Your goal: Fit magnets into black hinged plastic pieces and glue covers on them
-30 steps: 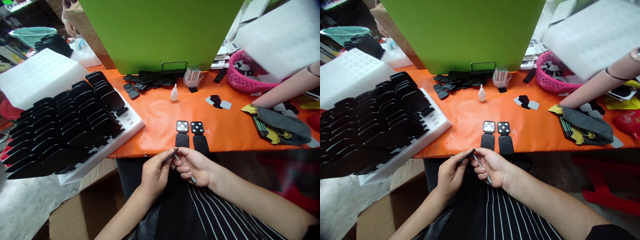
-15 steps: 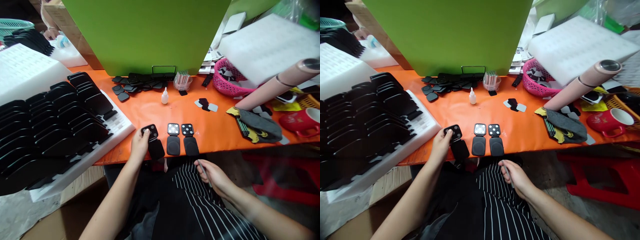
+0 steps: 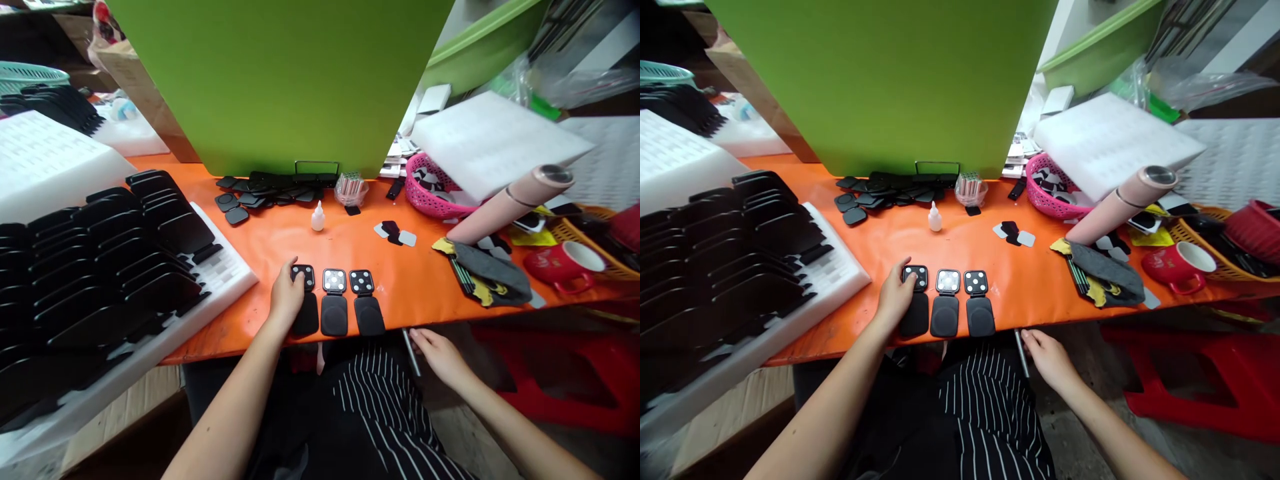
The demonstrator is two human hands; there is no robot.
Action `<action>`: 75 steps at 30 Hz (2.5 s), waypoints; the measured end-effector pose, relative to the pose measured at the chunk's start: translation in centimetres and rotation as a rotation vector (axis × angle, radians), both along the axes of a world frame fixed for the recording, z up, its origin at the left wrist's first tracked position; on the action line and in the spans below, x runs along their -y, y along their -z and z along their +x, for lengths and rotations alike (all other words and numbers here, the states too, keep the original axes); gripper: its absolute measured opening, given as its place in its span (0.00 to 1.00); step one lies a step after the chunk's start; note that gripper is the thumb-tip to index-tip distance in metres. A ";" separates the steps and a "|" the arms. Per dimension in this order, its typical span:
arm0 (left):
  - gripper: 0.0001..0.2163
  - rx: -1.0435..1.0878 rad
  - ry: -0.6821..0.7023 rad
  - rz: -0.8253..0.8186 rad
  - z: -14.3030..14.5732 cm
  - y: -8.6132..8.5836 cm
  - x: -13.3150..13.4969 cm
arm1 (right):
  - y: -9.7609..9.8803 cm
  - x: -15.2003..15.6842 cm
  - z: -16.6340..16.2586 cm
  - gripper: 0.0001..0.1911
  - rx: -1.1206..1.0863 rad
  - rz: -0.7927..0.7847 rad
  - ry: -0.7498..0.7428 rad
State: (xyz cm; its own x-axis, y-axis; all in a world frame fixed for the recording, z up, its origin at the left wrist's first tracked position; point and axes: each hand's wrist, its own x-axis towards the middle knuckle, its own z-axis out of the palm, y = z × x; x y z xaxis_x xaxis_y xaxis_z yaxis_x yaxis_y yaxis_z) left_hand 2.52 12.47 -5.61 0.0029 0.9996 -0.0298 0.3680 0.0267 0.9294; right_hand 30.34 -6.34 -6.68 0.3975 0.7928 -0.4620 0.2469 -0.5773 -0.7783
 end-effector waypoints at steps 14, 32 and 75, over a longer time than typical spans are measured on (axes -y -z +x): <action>0.20 -0.572 0.341 0.378 -1.5 -0.4 5.5 | -6.5 -22.4 -9.3 0.21 -1.009 0.234 0.045; 0.27 -0.667 0.794 0.535 -0.7 -0.6 6.1 | -1.3 -22.0 -14.7 0.13 -0.556 0.468 -0.073; 0.24 -0.562 0.672 0.438 -0.4 -0.1 6.9 | -0.4 -21.1 -15.7 0.16 -0.297 0.578 -0.209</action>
